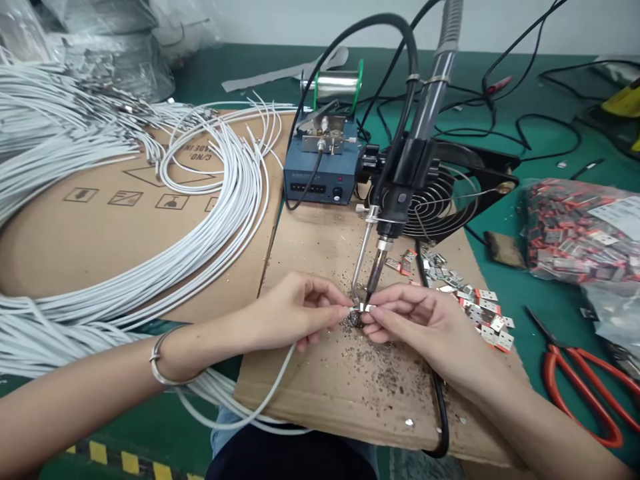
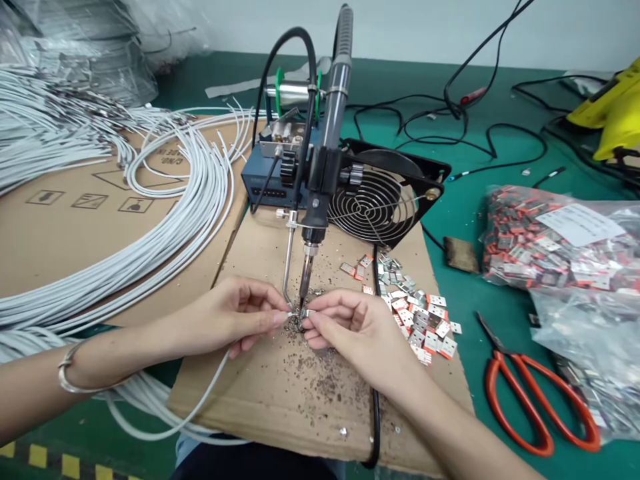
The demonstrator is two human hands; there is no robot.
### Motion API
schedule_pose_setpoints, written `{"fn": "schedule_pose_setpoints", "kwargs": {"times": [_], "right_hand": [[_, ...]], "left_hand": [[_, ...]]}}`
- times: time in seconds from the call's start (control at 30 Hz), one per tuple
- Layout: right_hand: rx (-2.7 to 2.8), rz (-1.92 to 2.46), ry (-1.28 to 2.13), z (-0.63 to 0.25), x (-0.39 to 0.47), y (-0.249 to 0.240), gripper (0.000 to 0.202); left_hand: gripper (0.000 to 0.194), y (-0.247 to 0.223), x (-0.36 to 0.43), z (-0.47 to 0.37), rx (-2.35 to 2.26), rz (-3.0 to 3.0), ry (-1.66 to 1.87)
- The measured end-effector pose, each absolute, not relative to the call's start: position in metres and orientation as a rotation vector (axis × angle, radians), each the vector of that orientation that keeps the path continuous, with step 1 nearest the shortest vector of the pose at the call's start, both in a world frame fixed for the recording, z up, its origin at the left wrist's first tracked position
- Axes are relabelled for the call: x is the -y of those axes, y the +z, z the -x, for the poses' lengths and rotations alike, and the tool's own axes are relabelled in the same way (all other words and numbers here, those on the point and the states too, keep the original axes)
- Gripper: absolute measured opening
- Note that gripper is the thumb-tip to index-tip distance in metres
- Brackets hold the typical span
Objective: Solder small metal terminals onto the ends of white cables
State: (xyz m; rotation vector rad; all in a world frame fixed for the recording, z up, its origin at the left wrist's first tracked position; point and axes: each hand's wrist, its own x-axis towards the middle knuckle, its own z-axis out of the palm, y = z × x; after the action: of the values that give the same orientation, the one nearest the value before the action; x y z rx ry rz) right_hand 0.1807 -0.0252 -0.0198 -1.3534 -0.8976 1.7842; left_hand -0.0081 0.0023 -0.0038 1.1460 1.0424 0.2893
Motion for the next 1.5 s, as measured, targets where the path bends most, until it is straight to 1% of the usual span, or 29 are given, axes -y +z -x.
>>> {"fn": "schedule_pose_setpoints", "kwargs": {"times": [0.13, 0.33, 0.5, 0.77, 1.07, 1.37, 1.5], "right_hand": [[0.914, 1.334, 1.798, -0.1809, 0.0249, -0.02, 0.022], [0.977, 1.328, 1.755, -0.1813, 0.0261, -0.0205, 0.017], [0.973, 1.357, 1.742, -0.1795, 0.0258, -0.0184, 0.018], [0.997, 1.325, 1.743, -0.1804, 0.0258, -0.0184, 0.011], [1.038, 1.279, 1.722, -0.1803, 0.0279, -0.0234, 0.005], [1.057, 1.295, 1.755, -0.1844, 0.0269, -0.0188, 0.008], [1.057, 1.314, 1.765, -0.1849, 0.0255, -0.02, 0.013]], "left_hand": [[0.017, -0.0035, -0.0036, 0.0078, -1.042, -1.123, 0.27], [0.016, -0.0017, -0.0053, 0.0073, -1.027, -1.08, 0.243], [0.017, -0.0029, -0.0044, 0.0076, -1.015, -1.052, 0.252], [0.016, -0.0019, -0.0041, 0.0074, -1.001, -1.042, 0.253], [0.01, 0.0, -0.0033, 0.0057, -0.999, -1.025, 0.271], [0.01, 0.0031, -0.0003, 0.0045, -1.004, -0.991, 0.284], [0.01, 0.0025, 0.0002, 0.0043, -1.006, -0.974, 0.294]]}}
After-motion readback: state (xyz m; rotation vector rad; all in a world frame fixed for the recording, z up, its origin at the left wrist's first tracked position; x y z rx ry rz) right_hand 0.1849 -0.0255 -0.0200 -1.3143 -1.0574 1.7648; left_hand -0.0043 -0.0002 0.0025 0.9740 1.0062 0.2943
